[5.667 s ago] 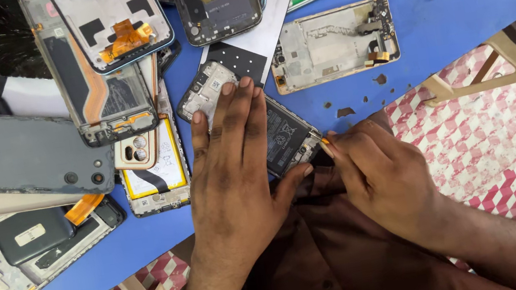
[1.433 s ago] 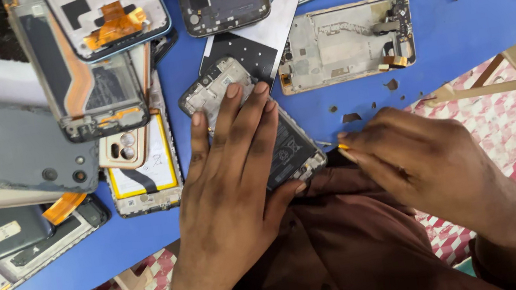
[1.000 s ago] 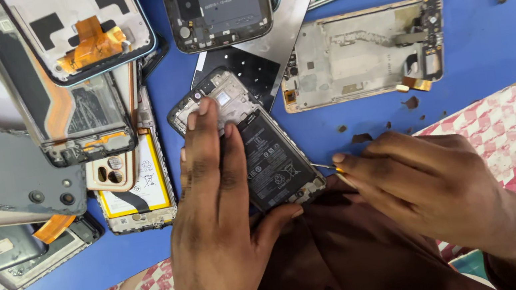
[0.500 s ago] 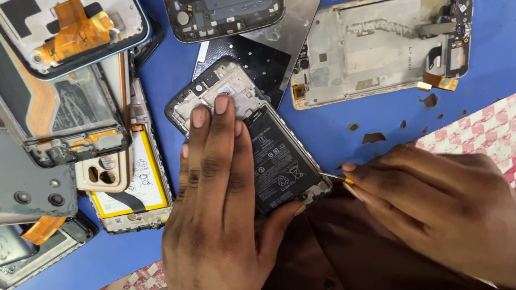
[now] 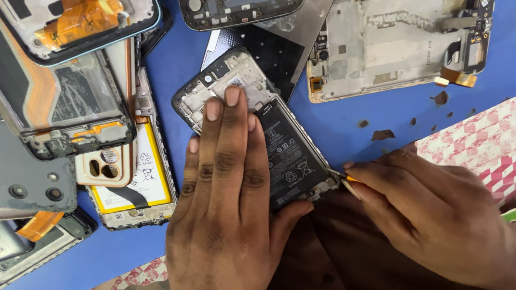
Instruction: The person uses a small yellow-handled tool to pry and separate the battery from a smartphone chassis. The hands hold the phone steady while the tool is inserted along the battery edge to lift it from the frame. Multiple disassembled phones and parts are visible on the work surface.
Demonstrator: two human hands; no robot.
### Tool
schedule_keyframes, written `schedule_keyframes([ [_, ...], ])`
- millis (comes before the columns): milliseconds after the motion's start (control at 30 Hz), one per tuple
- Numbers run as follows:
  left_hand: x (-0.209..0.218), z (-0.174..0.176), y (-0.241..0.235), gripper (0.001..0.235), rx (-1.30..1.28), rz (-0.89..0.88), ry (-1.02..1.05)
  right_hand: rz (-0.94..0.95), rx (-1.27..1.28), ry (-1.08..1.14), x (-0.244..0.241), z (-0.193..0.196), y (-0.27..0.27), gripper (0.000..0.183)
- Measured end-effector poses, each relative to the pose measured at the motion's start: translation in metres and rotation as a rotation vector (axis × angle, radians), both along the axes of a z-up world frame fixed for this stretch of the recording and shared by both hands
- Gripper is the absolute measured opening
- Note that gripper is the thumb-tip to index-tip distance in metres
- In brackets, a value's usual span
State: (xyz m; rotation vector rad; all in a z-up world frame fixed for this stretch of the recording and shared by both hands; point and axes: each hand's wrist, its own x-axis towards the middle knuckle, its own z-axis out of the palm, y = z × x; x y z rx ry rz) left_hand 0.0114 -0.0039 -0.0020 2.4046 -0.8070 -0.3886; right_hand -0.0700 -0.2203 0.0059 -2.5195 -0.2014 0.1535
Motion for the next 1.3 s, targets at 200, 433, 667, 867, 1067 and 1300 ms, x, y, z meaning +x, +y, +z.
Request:
schedule_keyframes([
  [200, -0.001, -0.004, 0.0, 0.101, -0.016, 0.005, 0.02, -0.019, 0.135, -0.162, -0.014, -0.03, 0.001, 0.029],
  [433, -0.003, -0.005, 0.001, 0.098, -0.001, 0.006, 0.011, 0.039, 0.133, -0.266, -0.02, -0.047, 0.0, 0.032],
  [667, -0.004, -0.004, -0.001, 0.097, 0.02, -0.002, -0.008, -0.053, 0.167, -0.163, -0.018, -0.025, 0.001, 0.022],
  [867, -0.003, -0.003, -0.002, 0.097, 0.01, -0.008, -0.009, -0.065, 0.176, -0.188, -0.015, -0.028, 0.003, 0.018],
  [1067, -0.005, -0.002, -0.002, 0.1, 0.012, 0.003, -0.004, -0.072, 0.19, -0.2, -0.013, -0.029, 0.006, 0.019],
  [1300, -0.004, -0.002, -0.002, 0.101, 0.0, 0.004, -0.002, -0.142, 0.214, -0.08, -0.01, -0.013, 0.012, 0.017],
])
